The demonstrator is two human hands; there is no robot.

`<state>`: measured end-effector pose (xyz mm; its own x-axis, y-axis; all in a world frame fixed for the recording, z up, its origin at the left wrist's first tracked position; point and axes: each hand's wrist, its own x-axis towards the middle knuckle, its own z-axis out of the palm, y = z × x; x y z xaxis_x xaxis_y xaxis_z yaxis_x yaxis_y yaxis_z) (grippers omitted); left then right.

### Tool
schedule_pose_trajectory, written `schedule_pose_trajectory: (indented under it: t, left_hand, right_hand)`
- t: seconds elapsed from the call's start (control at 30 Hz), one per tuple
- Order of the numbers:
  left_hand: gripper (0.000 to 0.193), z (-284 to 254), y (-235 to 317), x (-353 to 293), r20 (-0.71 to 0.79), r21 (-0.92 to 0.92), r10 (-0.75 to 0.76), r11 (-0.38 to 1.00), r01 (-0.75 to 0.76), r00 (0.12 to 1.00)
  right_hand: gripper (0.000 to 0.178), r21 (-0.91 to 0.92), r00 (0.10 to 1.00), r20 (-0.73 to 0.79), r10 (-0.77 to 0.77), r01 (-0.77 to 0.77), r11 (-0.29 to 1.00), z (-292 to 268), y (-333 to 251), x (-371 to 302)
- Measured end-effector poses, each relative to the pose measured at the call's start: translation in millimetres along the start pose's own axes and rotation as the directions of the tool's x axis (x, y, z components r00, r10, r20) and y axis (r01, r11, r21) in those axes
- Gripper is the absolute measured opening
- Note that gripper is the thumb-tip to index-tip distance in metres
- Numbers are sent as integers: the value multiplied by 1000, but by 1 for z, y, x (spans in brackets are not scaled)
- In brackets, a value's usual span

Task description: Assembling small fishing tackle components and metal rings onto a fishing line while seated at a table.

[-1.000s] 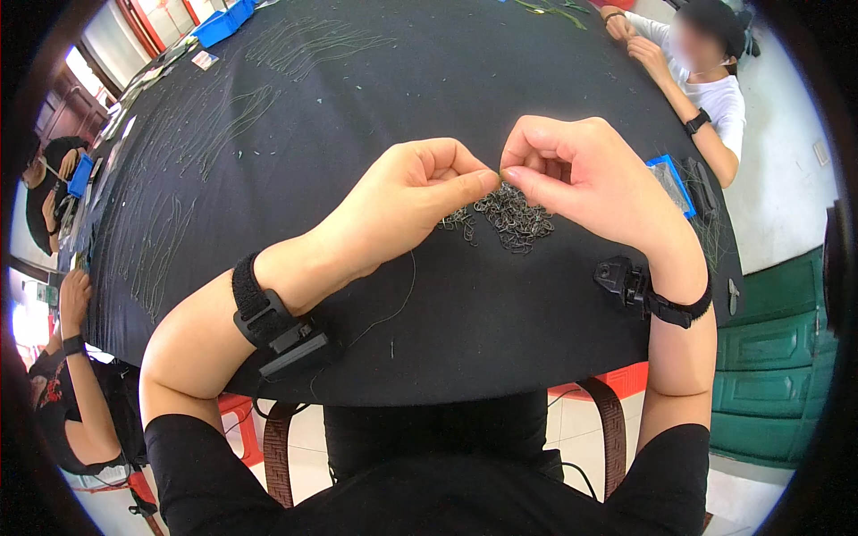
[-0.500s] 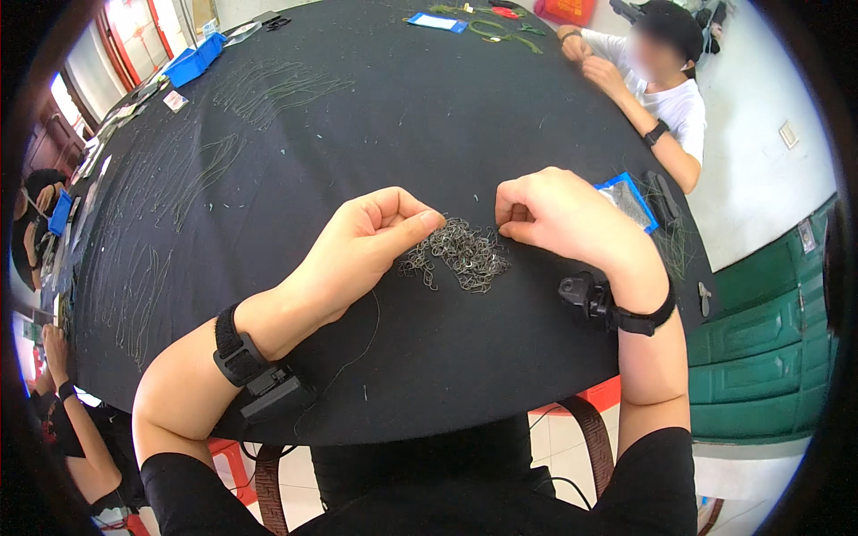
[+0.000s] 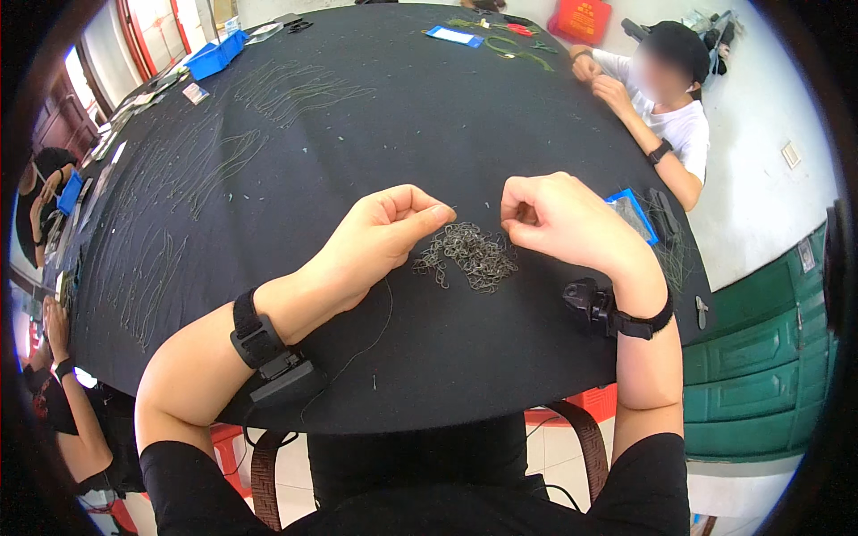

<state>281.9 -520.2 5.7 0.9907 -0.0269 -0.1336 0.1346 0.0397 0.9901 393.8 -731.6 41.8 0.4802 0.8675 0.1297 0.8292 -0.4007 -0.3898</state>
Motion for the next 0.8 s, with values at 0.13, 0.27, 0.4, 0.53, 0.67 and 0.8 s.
schedule_pose_trajectory:
  t: [0.13,0.27,0.4,0.53,0.67,0.8]
  left_hand:
    - [18,-3,-1,-1,3,-13,5,1000,-5,1000]
    - [18,-1,-5,2,-34,12,45,999,-45,998]
    - [20,-4,-7,1,-26,-20,51,998,-51,998]
    - [20,-2,-5,-1,-22,-34,69,997,-69,997]
    - [21,1,-2,-3,-25,-50,30,998,-31,999]
    - [19,7,-2,-9,20,-158,26,987,-23,999]
  right_hand:
    - [8,216,999,36,32,-39,976,-5,-10,4]
    - [11,393,995,32,95,-100,914,-3,-15,3]
    - [13,591,990,45,130,-131,796,1,-25,6]
    - [17,590,996,10,90,-79,804,4,-24,8]
    - [17,599,983,-170,62,53,799,7,-33,10]
    - [15,448,972,-235,24,86,890,6,-41,12]
